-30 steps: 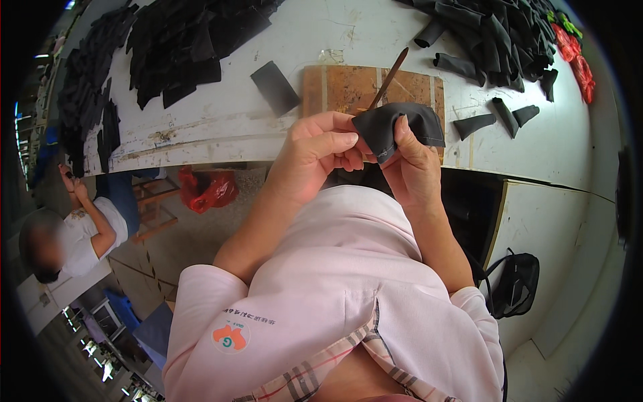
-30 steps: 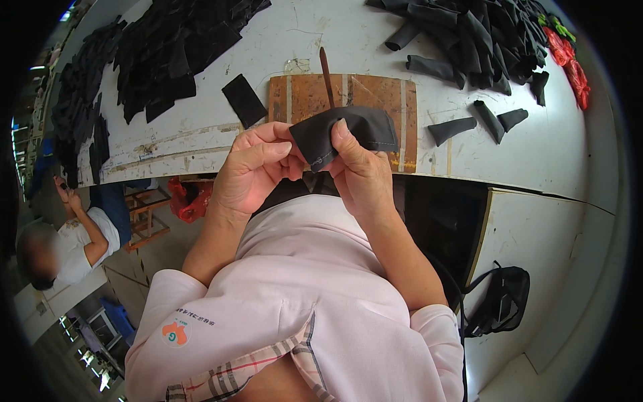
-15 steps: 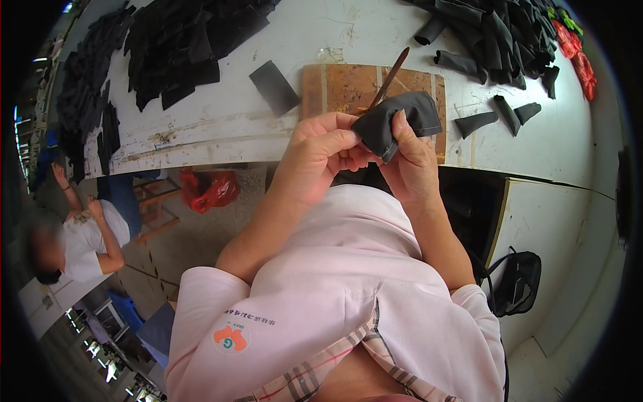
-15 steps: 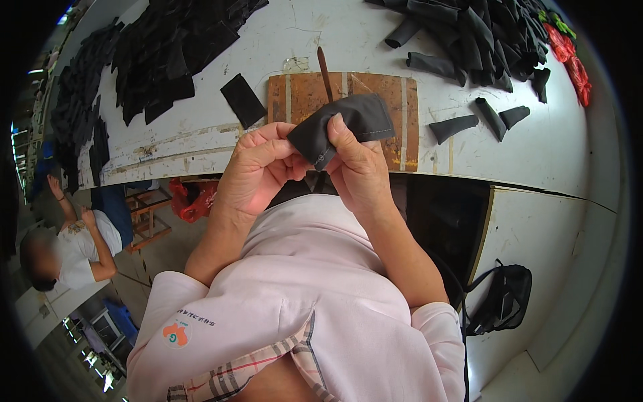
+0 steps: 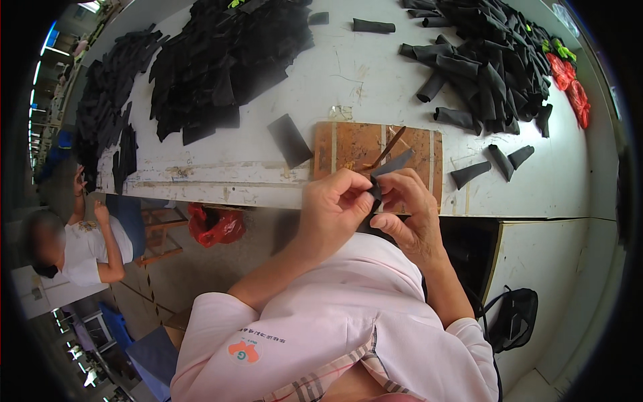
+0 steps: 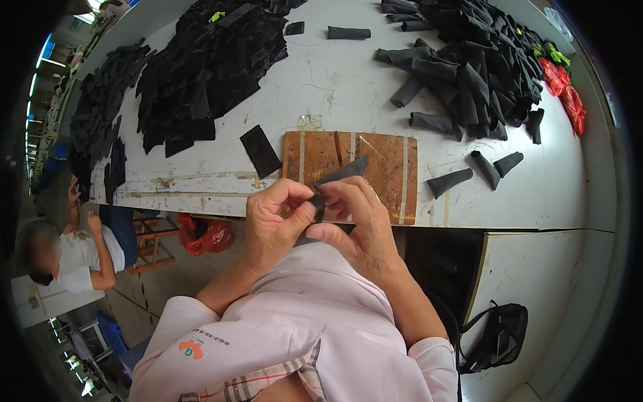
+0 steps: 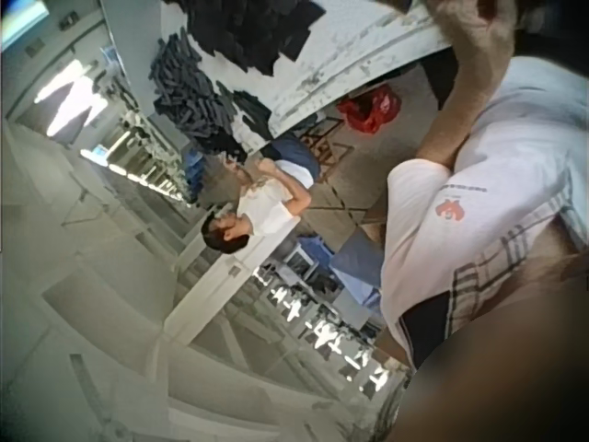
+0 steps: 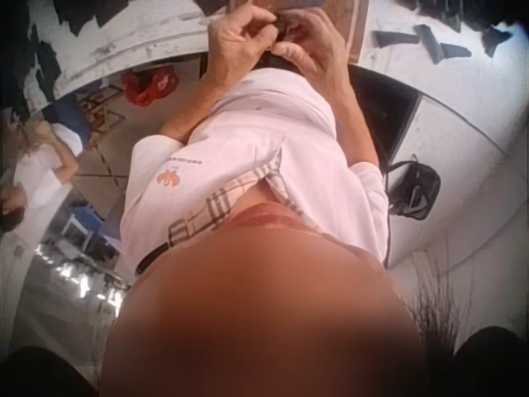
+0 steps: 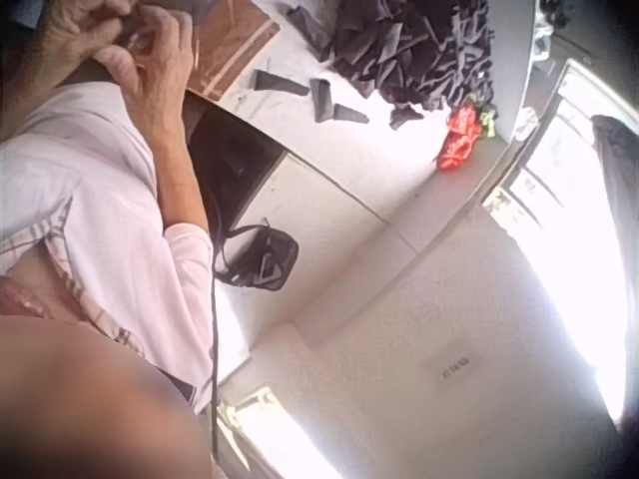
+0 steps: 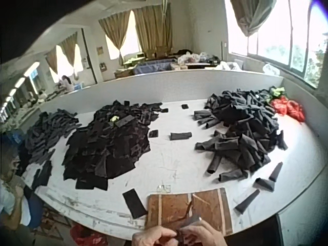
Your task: Manually applying glue or sealant to edges of black fabric pieces using a small brush/stick and folding them.
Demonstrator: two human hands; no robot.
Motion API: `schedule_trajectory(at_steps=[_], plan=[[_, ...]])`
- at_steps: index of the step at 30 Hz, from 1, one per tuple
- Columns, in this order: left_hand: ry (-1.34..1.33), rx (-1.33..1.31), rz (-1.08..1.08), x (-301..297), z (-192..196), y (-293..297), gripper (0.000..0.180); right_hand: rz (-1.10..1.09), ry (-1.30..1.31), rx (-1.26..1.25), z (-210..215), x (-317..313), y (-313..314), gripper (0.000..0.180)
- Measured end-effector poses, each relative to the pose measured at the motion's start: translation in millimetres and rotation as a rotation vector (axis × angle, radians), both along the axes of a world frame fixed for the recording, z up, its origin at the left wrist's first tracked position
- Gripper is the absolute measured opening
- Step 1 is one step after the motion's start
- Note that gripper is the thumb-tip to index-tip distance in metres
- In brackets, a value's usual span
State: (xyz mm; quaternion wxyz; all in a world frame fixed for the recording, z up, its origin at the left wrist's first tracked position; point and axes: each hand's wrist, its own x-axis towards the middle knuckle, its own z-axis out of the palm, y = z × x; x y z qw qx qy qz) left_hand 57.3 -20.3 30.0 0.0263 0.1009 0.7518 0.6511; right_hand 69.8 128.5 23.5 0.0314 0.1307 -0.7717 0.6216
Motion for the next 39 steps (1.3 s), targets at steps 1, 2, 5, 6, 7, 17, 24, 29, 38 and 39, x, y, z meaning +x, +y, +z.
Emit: schedule_trajectory(at_steps=[1, 2, 5, 6, 7, 17, 24, 29, 38, 39], plan=[[0.048, -0.050, -0.002, 1.4, 1.0, 2.3, 0.009, -0.013, 0.017, 0.017, -2.1, -0.8, -1.4, 0.042], [0.094, -0.100, -0.004, 1.4, 1.7, 3.1, 0.010, -0.025, 0.033, 0.034, -3.8, -2.2, -2.2, 0.037], [0.328, -0.265, 0.063, 1.8, -4.1, 2.0, 0.015, -0.047, 0.144, 0.150, -8.0, -8.9, -1.7, 0.022], [0.445, -0.343, 0.105, 2.0, -8.0, 2.9, 0.017, -0.042, 0.150, 0.149, -7.1, -10.2, -4.6, 0.022], [0.536, -0.362, 0.211, -0.9, -14.8, 6.2, 0.016, -0.094, 0.215, 0.264, -5.9, -11.9, -9.6, 0.019], [0.022, 0.154, 0.371, -27.8, -7.5, -13.6, 0.010, -0.304, 0.110, 0.074, 4.2, -27.4, -2.0, 0.008], [-0.246, 0.251, 0.198, -16.9, -9.5, 2.5, 0.004, -0.218, 0.051, 0.156, 4.8, -24.7, -23.8, 0.014], [0.103, -0.047, 0.213, -18.1, -26.4, 1.6, 0.004, -0.220, 0.107, 0.237, -3.1, -27.2, -22.3, 0.009], [-0.624, 0.877, 0.017, -29.1, -34.6, -10.2, 0.015, -0.337, 0.221, 0.402, -32.2, -29.2, -27.6, 0.009], [-0.706, 0.973, -0.051, -27.7, -31.7, -13.6, 0.022, -0.336, 0.222, 0.401, -32.3, -27.8, -26.3, 0.009]])
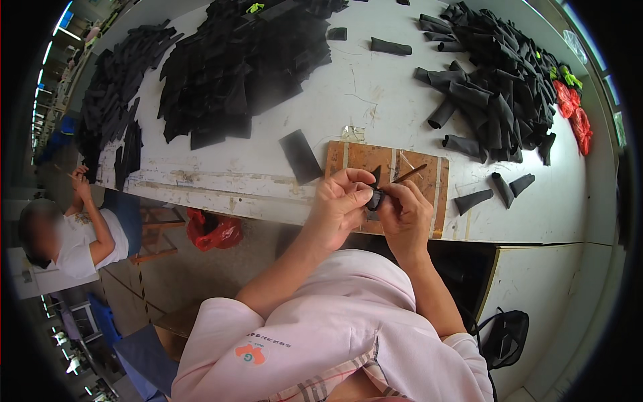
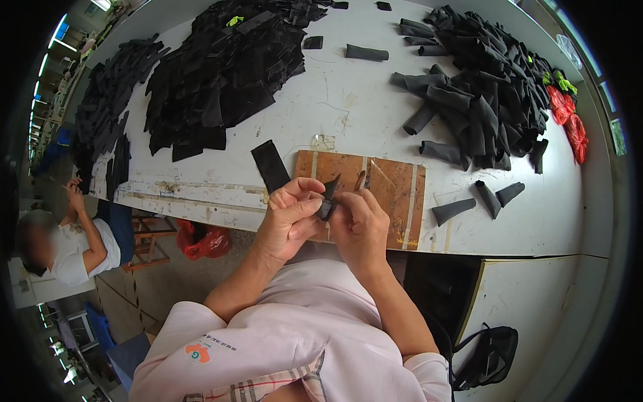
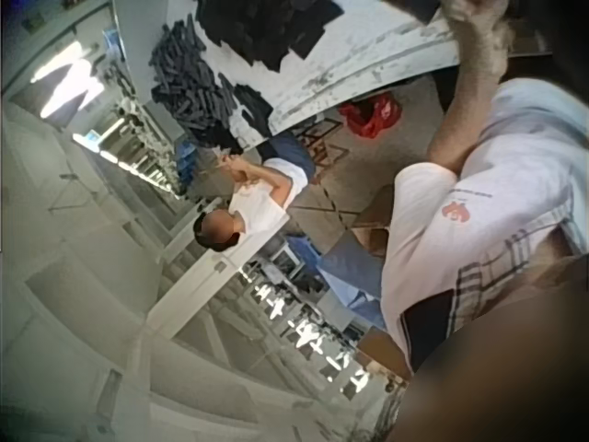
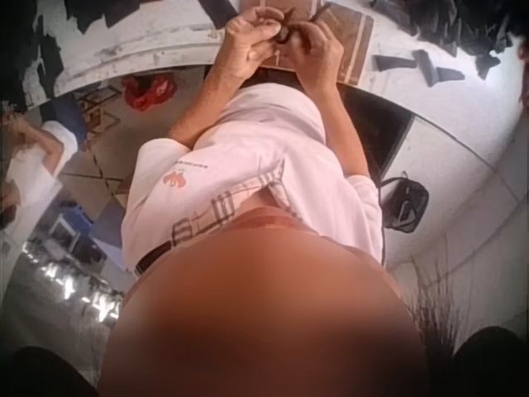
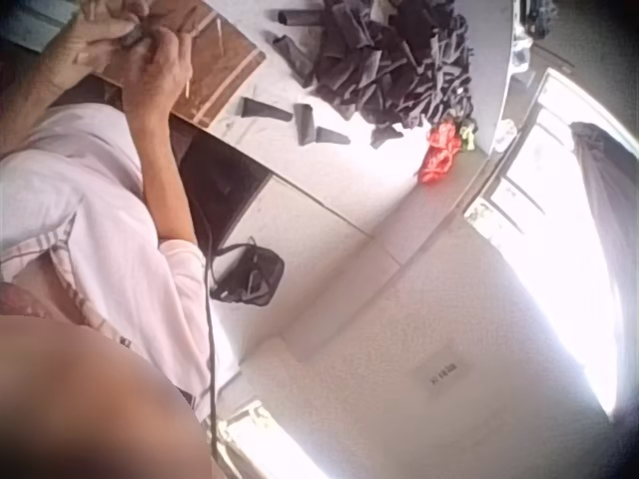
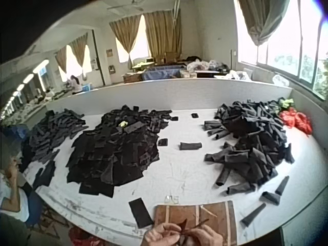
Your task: Manually applying glue or sealant to edges of black fabric pieces using a small brush/stick and folding them.
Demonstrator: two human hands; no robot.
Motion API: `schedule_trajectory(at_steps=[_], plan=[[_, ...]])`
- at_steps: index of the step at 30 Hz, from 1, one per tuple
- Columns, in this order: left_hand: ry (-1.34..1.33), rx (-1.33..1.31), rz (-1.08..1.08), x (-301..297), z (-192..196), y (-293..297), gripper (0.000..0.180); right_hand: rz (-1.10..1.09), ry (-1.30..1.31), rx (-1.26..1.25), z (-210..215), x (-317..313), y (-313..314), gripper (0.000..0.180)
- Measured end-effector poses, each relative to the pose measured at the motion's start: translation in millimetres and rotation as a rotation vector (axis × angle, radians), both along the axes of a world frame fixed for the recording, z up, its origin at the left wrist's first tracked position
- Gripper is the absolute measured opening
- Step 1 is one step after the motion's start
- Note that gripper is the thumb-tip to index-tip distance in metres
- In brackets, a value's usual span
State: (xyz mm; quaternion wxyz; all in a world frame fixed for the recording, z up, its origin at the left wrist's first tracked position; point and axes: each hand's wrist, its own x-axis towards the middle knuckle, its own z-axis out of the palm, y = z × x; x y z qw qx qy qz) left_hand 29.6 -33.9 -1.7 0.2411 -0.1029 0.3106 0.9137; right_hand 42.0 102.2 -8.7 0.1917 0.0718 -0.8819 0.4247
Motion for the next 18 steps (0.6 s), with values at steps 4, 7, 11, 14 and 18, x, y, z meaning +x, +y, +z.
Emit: schedule_trajectory(at_steps=[4, 7, 11, 14, 18], plan=[[0.170, -0.373, 0.018, 2.0, 2.2, 8.6, 0.021, 0.115, -0.469, -0.878, 3.9, 5.9, 7.0, 0.001], [0.337, -0.767, 0.080, 3.6, -7.2, 10.9, 0.016, 0.090, -0.707, -1.220, -0.1, 6.5, 5.4, 0.005], [0.254, -0.856, 0.155, 4.4, -8.8, 23.5, 0.008, 0.291, -0.904, -1.862, -18.6, 6.0, 6.2, 0.011], [0.323, -0.988, 0.181, 4.5, 2.3, 29.0, 0.007, 0.282, -0.883, -1.739, -15.3, 2.4, 7.6, 0.015], [0.237, -0.708, 0.161, 0.8, -20.3, 20.3, 0.009, 0.156, -0.818, -1.478, -24.3, 6.5, 10.8, 0.015]])
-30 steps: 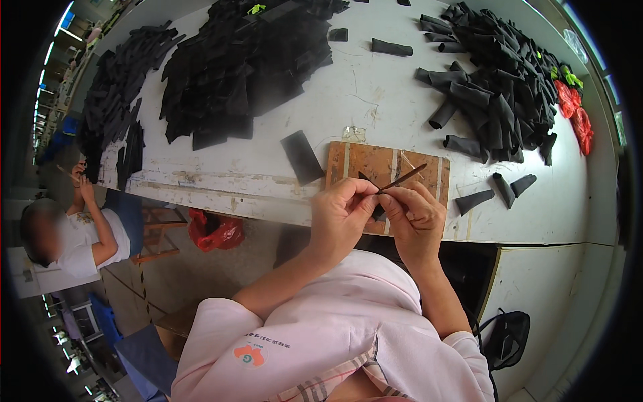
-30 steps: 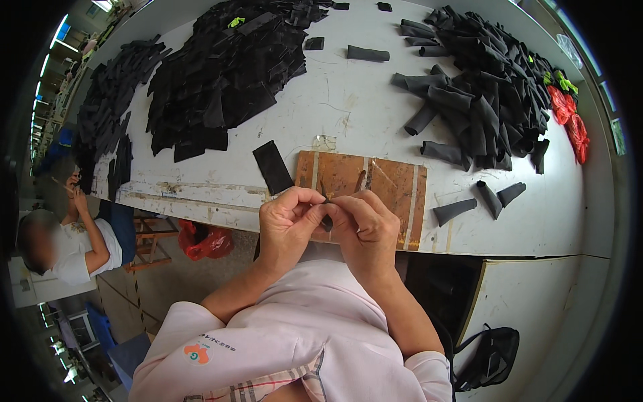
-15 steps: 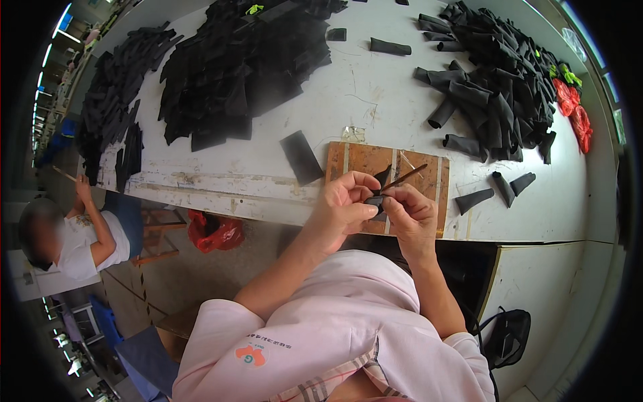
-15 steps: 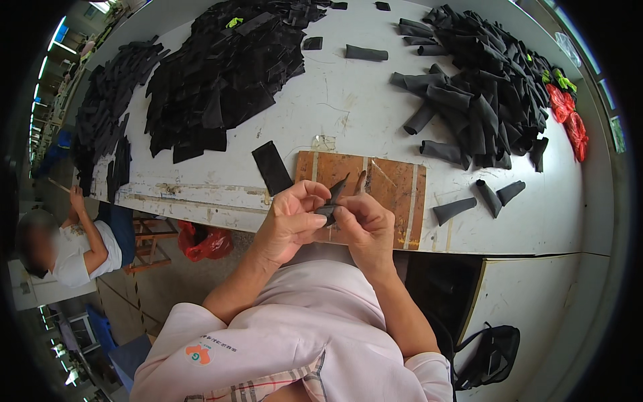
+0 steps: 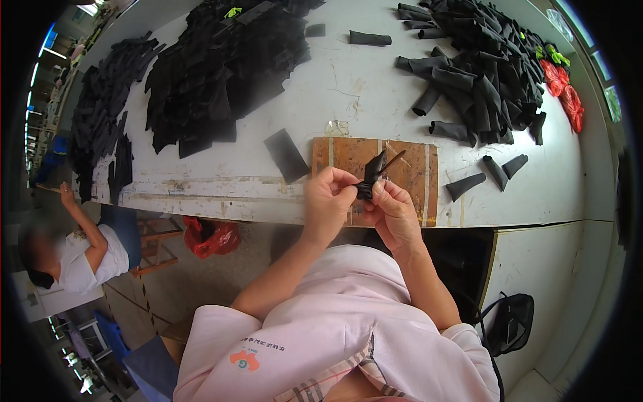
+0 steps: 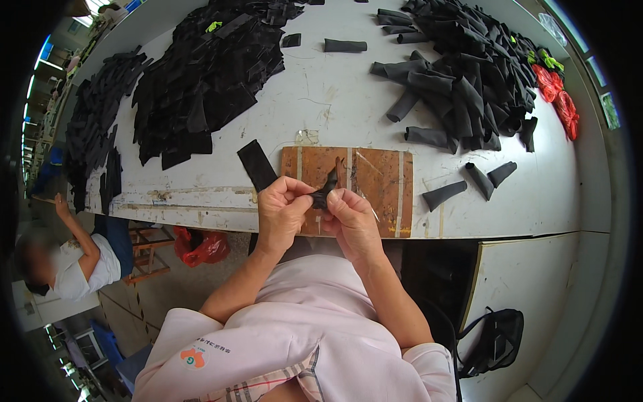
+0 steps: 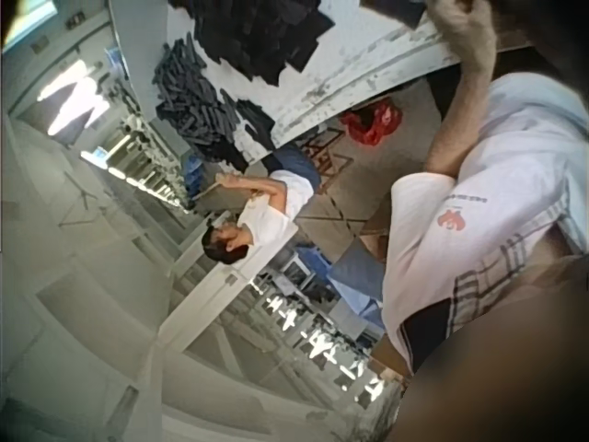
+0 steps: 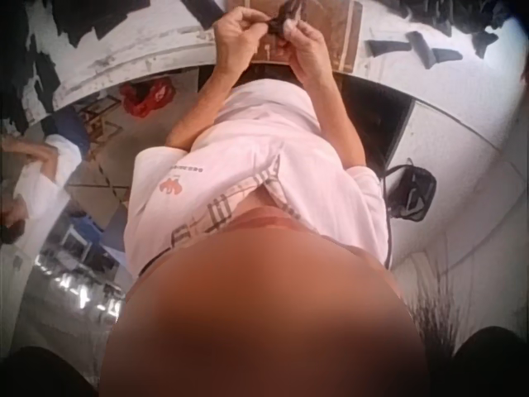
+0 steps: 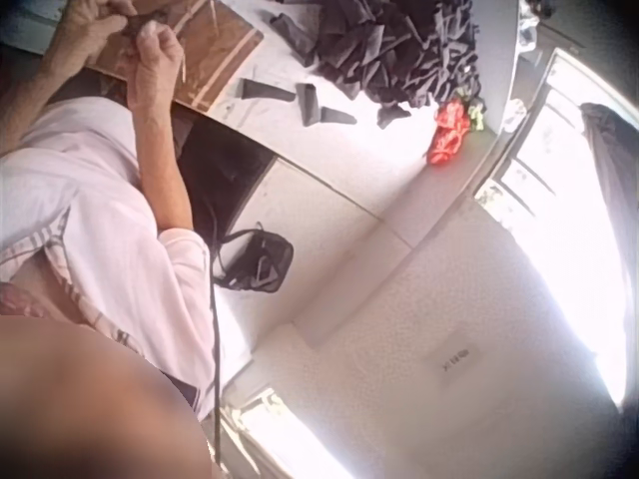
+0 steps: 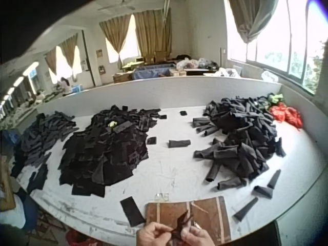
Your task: Manually applying glue or sealant to edges of black fabric pieces using a small brush/stick and folding them.
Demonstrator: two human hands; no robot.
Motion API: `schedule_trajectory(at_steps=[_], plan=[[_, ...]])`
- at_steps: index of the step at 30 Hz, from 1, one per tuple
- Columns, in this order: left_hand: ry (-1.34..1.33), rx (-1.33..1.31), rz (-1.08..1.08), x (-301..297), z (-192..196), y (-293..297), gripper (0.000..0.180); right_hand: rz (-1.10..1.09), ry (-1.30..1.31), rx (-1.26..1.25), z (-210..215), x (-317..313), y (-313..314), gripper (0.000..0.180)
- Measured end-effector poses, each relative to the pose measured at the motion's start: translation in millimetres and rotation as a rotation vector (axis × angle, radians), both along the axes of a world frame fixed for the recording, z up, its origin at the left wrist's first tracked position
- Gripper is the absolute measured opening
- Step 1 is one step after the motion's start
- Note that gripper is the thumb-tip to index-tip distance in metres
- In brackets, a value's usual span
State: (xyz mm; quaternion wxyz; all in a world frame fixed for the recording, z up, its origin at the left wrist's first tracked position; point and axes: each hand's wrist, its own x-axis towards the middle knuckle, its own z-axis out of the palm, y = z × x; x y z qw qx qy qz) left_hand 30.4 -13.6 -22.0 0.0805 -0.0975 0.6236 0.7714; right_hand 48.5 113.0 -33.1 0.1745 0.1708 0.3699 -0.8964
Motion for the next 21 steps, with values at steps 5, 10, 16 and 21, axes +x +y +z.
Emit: schedule_trajectory(at_steps=[5, 10, 16, 21], plan=[[-0.299, 0.798, -0.383, 9.1, 24.3, -10.9, 0.014, -0.024, 0.047, -0.024, 12.8, 6.6, 6.3, 0.014], [-0.065, 0.568, -0.457, 12.7, 50.0, -14.2, 0.029, -0.029, 0.435, 0.039, 23.0, 4.4, 9.4, 0.012], [0.576, -0.194, -0.114, 20.4, 36.4, -0.7, 0.021, -0.045, 0.791, 0.522, 48.2, -10.6, 17.8, 0.016], [0.542, -0.022, 0.023, 15.3, 53.3, 9.3, 0.012, -0.008, 0.730, 0.781, 71.3, -9.1, 18.1, 0.016]])
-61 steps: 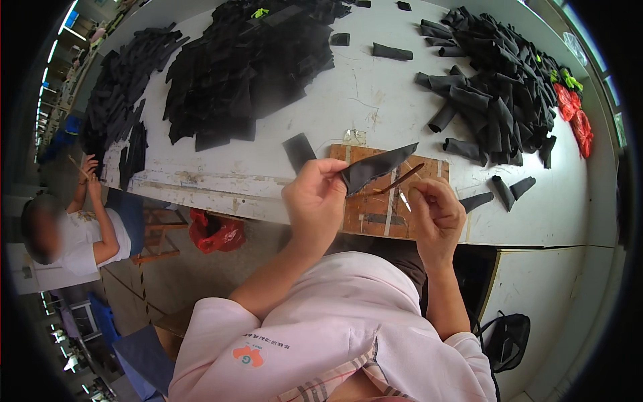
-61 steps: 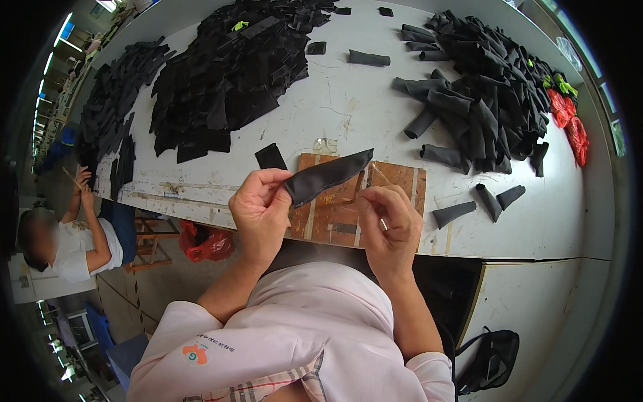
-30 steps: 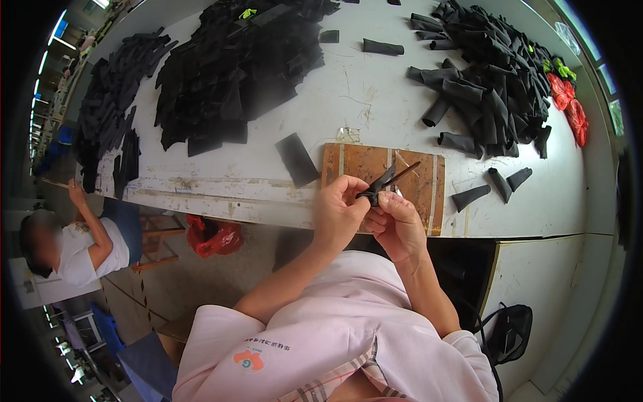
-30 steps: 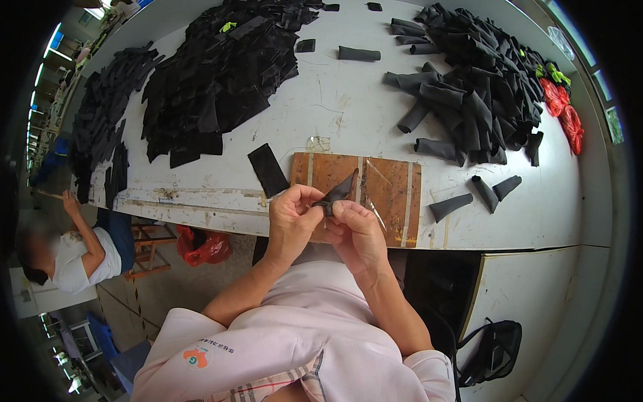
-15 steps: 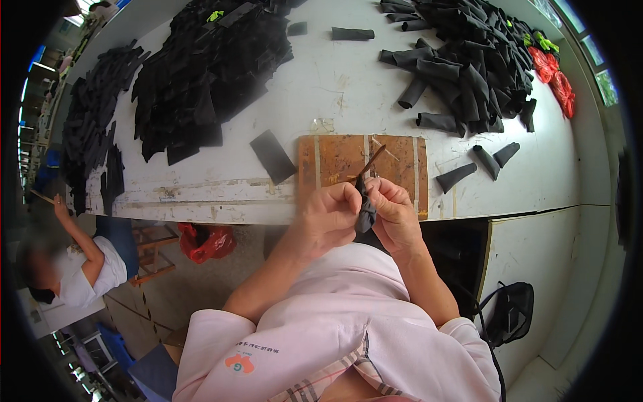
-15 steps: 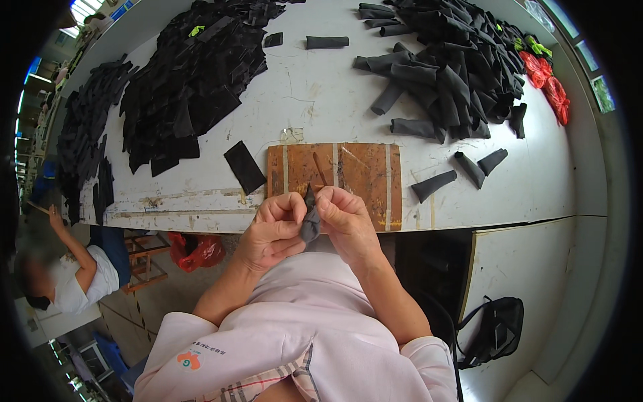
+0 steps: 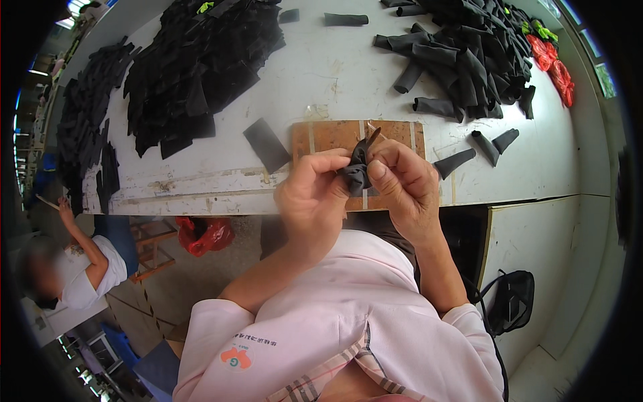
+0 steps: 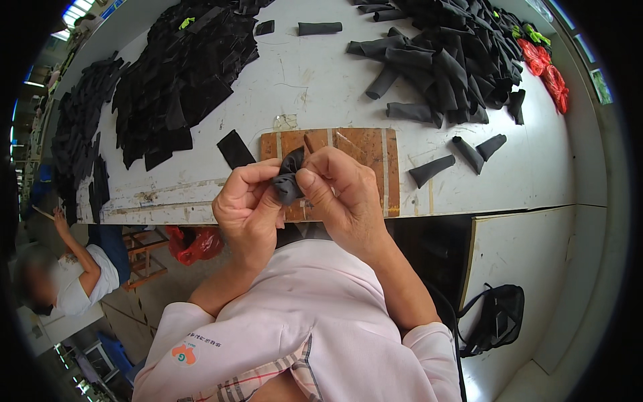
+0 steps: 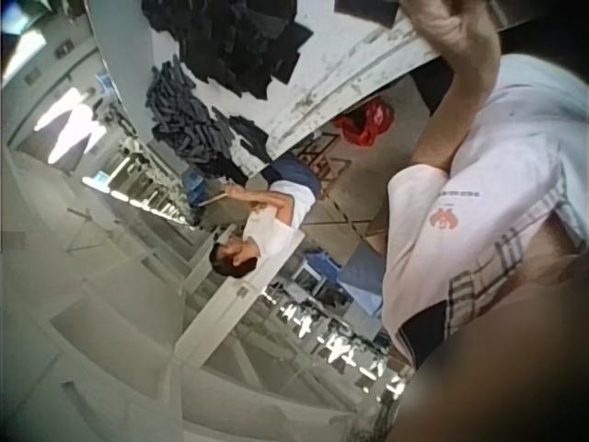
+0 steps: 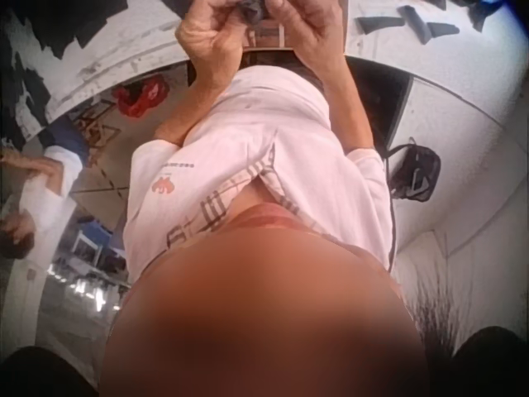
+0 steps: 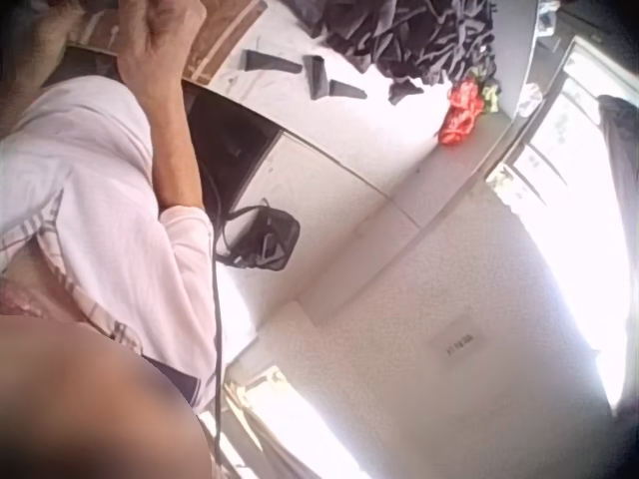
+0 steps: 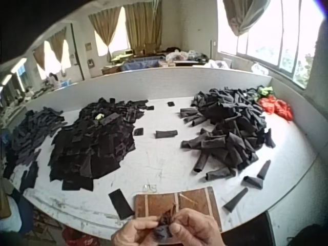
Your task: Manually applying glue or sealant to edges of black fabric pieces using a small brush/stick and folding them.
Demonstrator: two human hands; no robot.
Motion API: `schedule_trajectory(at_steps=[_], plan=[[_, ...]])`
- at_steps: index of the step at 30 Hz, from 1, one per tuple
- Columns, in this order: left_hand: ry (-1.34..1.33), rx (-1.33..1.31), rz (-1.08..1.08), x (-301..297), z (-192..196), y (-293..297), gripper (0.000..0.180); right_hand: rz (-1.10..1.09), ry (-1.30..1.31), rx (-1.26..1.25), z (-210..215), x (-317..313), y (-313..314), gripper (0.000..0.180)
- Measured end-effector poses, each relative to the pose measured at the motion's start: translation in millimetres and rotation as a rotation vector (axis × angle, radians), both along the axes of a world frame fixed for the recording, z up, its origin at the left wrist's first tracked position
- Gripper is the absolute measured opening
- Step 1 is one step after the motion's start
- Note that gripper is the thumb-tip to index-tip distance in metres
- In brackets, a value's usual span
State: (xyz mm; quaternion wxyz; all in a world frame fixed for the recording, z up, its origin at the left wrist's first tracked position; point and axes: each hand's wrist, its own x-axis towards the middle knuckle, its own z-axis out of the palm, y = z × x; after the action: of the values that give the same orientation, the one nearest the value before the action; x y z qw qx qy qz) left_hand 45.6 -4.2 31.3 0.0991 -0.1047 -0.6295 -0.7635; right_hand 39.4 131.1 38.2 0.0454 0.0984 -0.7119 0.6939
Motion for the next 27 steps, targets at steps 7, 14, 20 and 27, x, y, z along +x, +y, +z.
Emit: schedule_trajectory(at_steps=[7, 14, 20, 27], plan=[[-0.572, 0.965, -0.836, -27.1, 28.6, -12.2, 0.018, 0.047, -0.176, -0.111, 32.3, -4.8, 2.9, 0.019], [-0.804, 1.375, -0.961, -52.7, 28.5, -9.0, 0.035, 0.195, -0.416, -0.296, 19.9, -35.3, 17.6, 0.024], [-0.949, 1.155, -0.766, -58.6, -58.9, -10.4, 0.034, 0.134, -0.602, -0.466, -44.1, -35.8, 15.7, 0.025], [-0.634, 0.996, -0.858, -50.3, -13.2, -9.6, 0.036, 0.318, -0.363, -0.289, -14.2, -47.7, 19.7, 0.028]])
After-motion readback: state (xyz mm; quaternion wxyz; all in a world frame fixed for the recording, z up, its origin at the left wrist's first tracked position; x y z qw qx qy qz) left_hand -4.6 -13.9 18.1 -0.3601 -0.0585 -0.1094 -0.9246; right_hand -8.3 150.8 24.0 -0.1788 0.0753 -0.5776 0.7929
